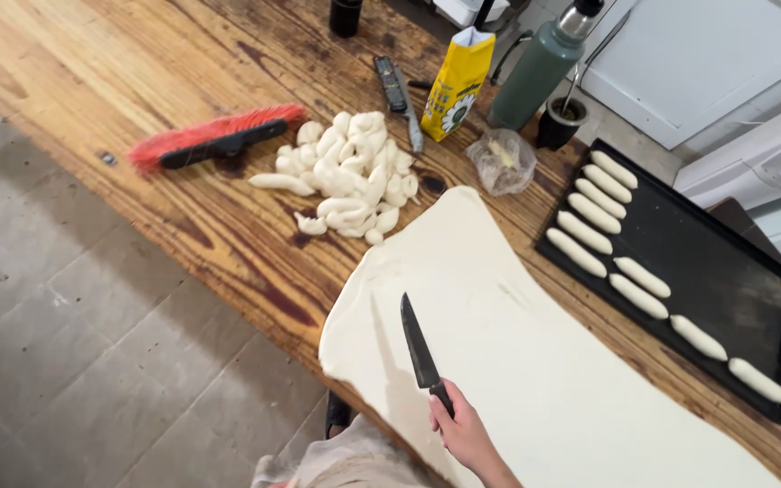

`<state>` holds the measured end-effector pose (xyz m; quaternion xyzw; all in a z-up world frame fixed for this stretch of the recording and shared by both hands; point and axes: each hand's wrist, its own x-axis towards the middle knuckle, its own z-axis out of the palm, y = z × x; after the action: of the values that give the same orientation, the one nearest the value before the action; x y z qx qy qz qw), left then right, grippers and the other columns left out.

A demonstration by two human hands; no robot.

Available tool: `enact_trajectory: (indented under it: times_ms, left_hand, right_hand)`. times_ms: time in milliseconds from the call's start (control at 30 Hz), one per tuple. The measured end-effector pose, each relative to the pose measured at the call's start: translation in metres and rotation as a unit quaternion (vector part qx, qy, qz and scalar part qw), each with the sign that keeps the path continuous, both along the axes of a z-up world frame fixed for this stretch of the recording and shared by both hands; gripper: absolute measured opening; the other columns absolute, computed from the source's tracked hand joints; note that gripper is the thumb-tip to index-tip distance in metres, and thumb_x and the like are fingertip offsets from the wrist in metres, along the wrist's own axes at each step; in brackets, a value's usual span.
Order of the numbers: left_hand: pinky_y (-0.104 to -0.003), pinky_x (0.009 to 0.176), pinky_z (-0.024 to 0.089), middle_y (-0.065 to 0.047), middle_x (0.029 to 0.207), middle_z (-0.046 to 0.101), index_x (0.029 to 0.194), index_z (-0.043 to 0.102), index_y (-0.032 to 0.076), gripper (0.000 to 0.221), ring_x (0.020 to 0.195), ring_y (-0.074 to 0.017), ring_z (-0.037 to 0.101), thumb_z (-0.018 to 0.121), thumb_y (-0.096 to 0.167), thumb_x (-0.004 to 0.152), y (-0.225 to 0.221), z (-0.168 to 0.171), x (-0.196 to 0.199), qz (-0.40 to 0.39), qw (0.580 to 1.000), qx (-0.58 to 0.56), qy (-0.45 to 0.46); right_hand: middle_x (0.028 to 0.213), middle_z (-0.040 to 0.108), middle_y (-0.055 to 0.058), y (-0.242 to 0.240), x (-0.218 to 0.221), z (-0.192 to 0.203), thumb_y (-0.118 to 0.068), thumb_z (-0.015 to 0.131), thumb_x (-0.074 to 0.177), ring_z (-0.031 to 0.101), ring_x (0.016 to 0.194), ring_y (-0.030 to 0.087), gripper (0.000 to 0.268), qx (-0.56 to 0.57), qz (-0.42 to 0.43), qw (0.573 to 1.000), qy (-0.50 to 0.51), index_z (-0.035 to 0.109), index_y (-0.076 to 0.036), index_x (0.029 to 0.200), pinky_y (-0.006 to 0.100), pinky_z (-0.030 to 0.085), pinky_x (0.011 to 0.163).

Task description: Shaping bread rolls from a large sheet of dough by cutting strips and rolling them

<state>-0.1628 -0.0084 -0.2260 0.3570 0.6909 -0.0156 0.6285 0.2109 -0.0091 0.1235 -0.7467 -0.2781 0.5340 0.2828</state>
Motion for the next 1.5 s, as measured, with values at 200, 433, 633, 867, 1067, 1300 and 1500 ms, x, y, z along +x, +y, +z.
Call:
enact_trajectory:
  times_ms: [200,433,633,867,1067,1300,1500]
  left_hand:
    - [-0.030,0.098,0.049,-0.002,0.119,0.078,0.120,0.072,0.014,0.038,0.112,-0.0167,0.072,0.075,0.025,0.083,0.109,0.139,0.056,-0.063,0.942,0.327,-0.038]
    - [-0.052,0.115,0.038,-0.019,0.145,0.041,0.111,0.067,0.000,0.031,0.131,-0.0324,0.046,0.051,0.025,0.102,0.319,0.341,0.173,-0.199,0.859,0.461,-0.094]
    - [-0.051,0.125,-0.008,-0.010,0.171,0.013,0.160,0.025,0.016,0.066,0.156,-0.0258,0.000,0.045,0.012,0.097,0.475,0.318,0.284,-0.365,0.760,0.537,0.034]
    - [-0.065,0.122,0.007,-0.022,0.168,0.017,0.164,0.029,0.018,0.083,0.158,-0.0369,0.014,0.040,0.062,0.094,0.513,0.262,0.307,-0.355,0.601,0.709,0.098]
    - [-0.063,0.123,0.005,-0.017,0.169,0.018,0.163,0.033,0.028,0.078,0.158,-0.0356,0.013,0.035,0.066,0.094,0.538,0.246,0.312,-0.375,0.585,0.715,0.076]
    - [-0.059,0.124,0.015,-0.017,0.164,0.031,0.152,0.048,0.031,0.071,0.154,-0.0360,0.029,0.024,0.061,0.093,0.549,0.206,0.304,-0.355,0.525,0.772,0.046]
    - [-0.055,0.125,0.016,-0.015,0.162,0.035,0.152,0.049,0.037,0.069,0.152,-0.0347,0.033,0.023,0.059,0.092,0.556,0.195,0.301,-0.345,0.520,0.781,0.022]
  right_hand:
    - [0.071,0.057,0.004,0.057,0.035,-0.009,-0.029,0.051,0.101,0.047,0.050,0.014,0.041,0.019,-0.046,0.999,-0.009,0.055,-0.016,0.140,0.026,0.044,0.049]
    - [0.071,0.060,0.004,0.123,0.043,-0.006,-0.030,0.052,0.101,0.048,0.047,0.014,0.037,0.056,-0.102,0.992,-0.040,0.057,-0.013,0.133,0.028,0.042,0.047]
    - [0.078,0.062,0.002,0.192,0.032,0.025,-0.037,0.048,0.100,0.047,0.057,0.014,0.044,0.036,-0.102,0.991,-0.075,0.054,-0.014,0.137,0.028,0.044,0.059]
    - [0.079,0.065,0.011,0.292,0.058,-0.004,-0.027,0.047,0.106,0.060,0.069,0.023,0.043,0.113,-0.067,0.975,-0.177,0.049,-0.006,0.144,0.039,0.051,0.066]
    - [0.133,0.055,0.028,0.431,0.082,-0.008,-0.016,0.044,0.107,0.052,0.127,0.049,0.051,0.279,0.025,0.922,-0.268,0.040,-0.005,0.156,0.056,0.041,0.109]
    - [0.122,0.059,0.002,0.560,0.098,-0.021,-0.032,0.056,0.103,0.057,0.115,0.034,0.050,0.209,0.187,0.833,-0.477,0.045,-0.040,0.151,0.057,0.048,0.096]
    - [0.123,0.060,-0.012,0.622,0.122,-0.067,-0.033,0.067,0.096,0.053,0.125,0.024,0.041,0.153,0.202,0.840,-0.479,0.058,-0.045,0.134,0.054,0.044,0.107]
